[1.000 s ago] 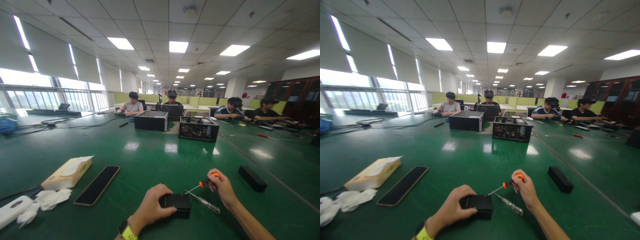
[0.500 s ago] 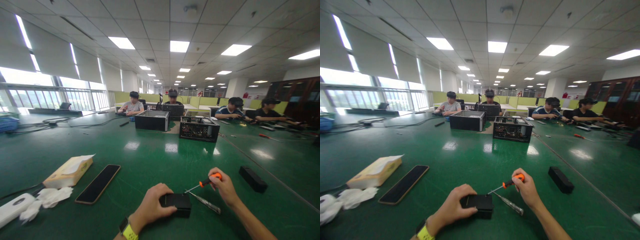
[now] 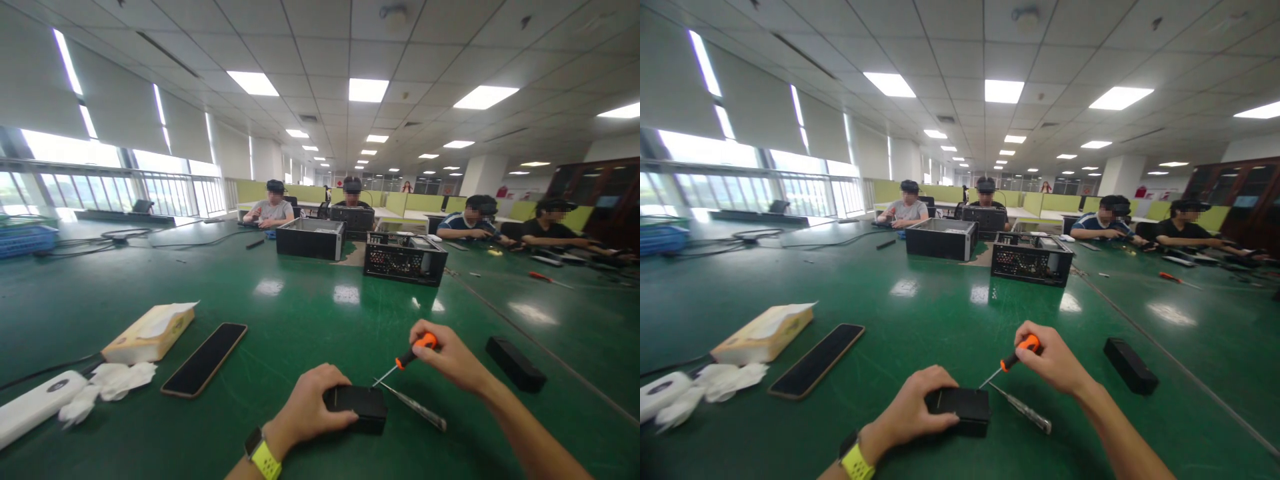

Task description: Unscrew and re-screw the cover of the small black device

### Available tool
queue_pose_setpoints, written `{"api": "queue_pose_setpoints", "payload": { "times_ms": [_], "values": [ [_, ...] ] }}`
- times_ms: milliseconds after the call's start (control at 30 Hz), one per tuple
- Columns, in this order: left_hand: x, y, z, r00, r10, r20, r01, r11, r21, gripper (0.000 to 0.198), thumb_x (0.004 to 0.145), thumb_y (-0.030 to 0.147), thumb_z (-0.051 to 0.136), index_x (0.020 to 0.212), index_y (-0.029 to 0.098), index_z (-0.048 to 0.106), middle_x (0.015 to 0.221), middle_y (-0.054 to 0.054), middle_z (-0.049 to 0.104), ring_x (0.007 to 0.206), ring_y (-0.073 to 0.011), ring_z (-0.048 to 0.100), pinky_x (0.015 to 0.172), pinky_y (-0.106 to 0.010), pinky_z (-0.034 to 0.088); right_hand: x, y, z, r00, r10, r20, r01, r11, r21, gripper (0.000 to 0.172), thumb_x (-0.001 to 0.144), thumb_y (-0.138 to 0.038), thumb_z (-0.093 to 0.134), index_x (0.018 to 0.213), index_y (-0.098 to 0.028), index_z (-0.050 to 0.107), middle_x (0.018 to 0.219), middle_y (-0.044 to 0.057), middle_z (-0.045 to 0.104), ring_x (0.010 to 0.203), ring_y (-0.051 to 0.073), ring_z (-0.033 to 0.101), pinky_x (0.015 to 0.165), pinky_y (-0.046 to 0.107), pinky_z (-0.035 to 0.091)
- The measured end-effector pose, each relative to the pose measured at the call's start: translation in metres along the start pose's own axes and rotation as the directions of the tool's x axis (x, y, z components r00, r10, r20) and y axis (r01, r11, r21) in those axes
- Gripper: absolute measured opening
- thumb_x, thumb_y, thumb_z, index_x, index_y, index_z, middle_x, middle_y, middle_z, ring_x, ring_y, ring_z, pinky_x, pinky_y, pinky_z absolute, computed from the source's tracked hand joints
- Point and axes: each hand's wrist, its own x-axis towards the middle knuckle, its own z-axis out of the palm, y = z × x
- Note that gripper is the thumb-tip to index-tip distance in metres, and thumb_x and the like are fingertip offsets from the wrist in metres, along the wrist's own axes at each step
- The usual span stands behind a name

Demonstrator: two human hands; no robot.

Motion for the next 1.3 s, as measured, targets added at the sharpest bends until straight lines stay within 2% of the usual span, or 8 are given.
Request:
{"api": "queue_pose_setpoints", "payload": {
  "times_ms": [133,200,367,533,633,867,1033,1300],
  "values": [
    [0.0,0.0,0.0,1.0,0.008,-0.012,-0.008,1.0,-0.007,0.033,0.071,0.038,0.08,0.097,0.019,0.071,0.092,-0.004,0.069,0.085,-0.0212,0.062,0.077,-0.028,0.046,0.024,-0.05,0.001,0.98,0.007,0.199,0.055,0.952,-0.302,0.011,0.075,-0.018,0.064,0.085,-0.021,0.065,0.069,-0.003,0.058,0.059,0.012,0.049,0.054,0.022,0.035],
    [0.0,0.0,0.0,1.0,0.01,-0.016,-0.01,1.0,-0.012,0.034,0.07,0.038,0.08,0.096,0.019,0.071,0.091,-0.004,0.069,0.084,-0.0213,0.062,0.076,-0.028,0.046,0.028,-0.061,0.01,0.988,0.005,0.154,0.059,0.912,-0.407,0.007,0.078,-0.027,0.067,0.079,-0.021,0.064,0.063,-0.004,0.057,0.055,0.012,0.048,0.051,0.022,0.032],
    [0.0,0.002,0.0,1.0,0.011,-0.028,-0.011,1.0,-0.007,0.033,0.069,0.038,0.081,0.095,0.019,0.072,0.089,-0.004,0.069,0.083,-0.022,0.062,0.075,-0.029,0.045,0.025,-0.061,0.032,0.995,-0.041,-0.087,-0.026,0.751,-0.66,0.049,0.084,-0.058,0.062,0.055,-0.02,0.05,0.054,-0.001,0.051,0.052,0.013,0.041,0.05,0.026,0.023],
    [0.0,0.0,0.002,0.999,0.019,-0.034,-0.019,1.0,-0.005,0.034,0.069,0.035,0.081,0.097,0.019,0.071,0.089,-0.004,0.068,0.083,-0.0222,0.061,0.075,-0.029,0.045,0.018,-0.065,0.025,0.995,-0.075,0.059,0.093,0.901,-0.423,0.018,0.09,-0.034,0.06,0.098,-0.021,0.069,0.081,0.002,0.066,0.067,0.015,0.056,0.059,0.025,0.04],
    [0.0,-0.001,0.002,0.999,0.018,-0.036,-0.018,1.0,-0.01,0.034,0.068,0.035,0.081,0.097,0.019,0.071,0.089,-0.004,0.069,0.083,-0.0221,0.062,0.076,-0.029,0.045,0.016,-0.067,0.021,0.989,-0.1,0.107,0.129,0.938,-0.322,0.028,0.087,-0.022,0.058,0.113,-0.022,0.067,0.088,0.002,0.069,0.07,0.015,0.06,0.061,0.024,0.044],
    [0.0,-0.001,0.001,0.999,0.015,-0.031,-0.015,1.0,-0.015,0.034,0.07,0.038,0.081,0.096,0.019,0.072,0.089,-0.004,0.069,0.084,-0.0221,0.062,0.075,-0.029,0.045,0.017,-0.061,0.029,0.985,-0.174,-0.021,0.143,0.868,-0.476,0.023,0.086,-0.039,0.066,0.098,-0.02,0.071,0.086,0.005,0.073,0.075,0.021,0.066,0.071,0.032,0.048],
    [0.0,-0.001,0.001,0.999,0.017,-0.031,-0.017,1.0,-0.015,0.033,0.069,0.037,0.081,0.097,0.019,0.072,0.089,-0.004,0.069,0.083,-0.0221,0.062,0.075,-0.029,0.045,0.016,-0.066,0.025,0.981,-0.161,0.113,0.191,0.915,-0.356,0.029,0.089,-0.025,0.058,0.117,-0.024,0.065,0.092,0.002,0.071,0.069,0.015,0.062,0.064,0.026,0.046],
    [0.0,0.0,0.001,1.0,0.001,-0.026,-0.001,1.0,-0.003,0.034,0.069,0.039,0.08,0.097,0.02,0.072,0.091,-0.004,0.069,0.085,-0.0223,0.062,0.076,-0.028,0.046,0.017,-0.064,0.024,0.988,-0.15,0.04,0.152,0.885,-0.439,0.024,0.087,-0.034,0.065,0.108,-0.023,0.069,0.086,0.002,0.071,0.072,0.018,0.063,0.068,0.028,0.046]
  ]
}}
